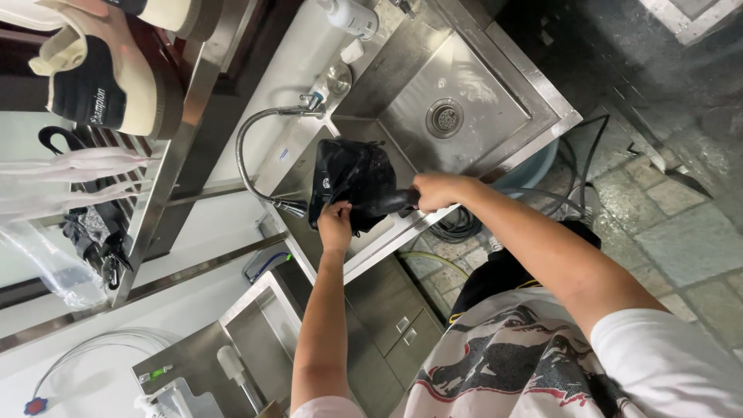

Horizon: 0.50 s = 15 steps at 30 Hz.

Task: Hand-washing a black pouch and a nylon strap in a commercial sink using a water nozzle.

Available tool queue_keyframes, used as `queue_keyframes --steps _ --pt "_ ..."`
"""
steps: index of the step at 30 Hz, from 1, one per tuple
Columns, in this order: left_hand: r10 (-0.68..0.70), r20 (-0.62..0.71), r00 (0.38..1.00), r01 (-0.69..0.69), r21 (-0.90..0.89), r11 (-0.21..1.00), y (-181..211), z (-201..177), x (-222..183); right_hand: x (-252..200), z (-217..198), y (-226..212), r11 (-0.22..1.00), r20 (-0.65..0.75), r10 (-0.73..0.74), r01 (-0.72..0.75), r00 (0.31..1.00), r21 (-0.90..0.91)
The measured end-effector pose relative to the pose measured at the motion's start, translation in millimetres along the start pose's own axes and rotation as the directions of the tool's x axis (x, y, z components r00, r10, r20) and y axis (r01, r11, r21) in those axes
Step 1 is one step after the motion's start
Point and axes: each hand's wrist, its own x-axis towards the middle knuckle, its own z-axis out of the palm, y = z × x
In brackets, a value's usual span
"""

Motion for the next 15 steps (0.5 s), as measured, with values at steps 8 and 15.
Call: queue_keyframes --steps 8,15 --pt "-0.135 -0.062 0.989 0.134 -0.023 0.991 -5 17 1 -4 38 -17 0.974 -0.342 -0.121 0.045 0.932 -0.222" --pt "-0.222 -0.065 0.973 0.220 -0.049 0.974 -3 20 -2 8 66 -12 0.929 -0.417 -0.267 0.118 0.869 -0.350"
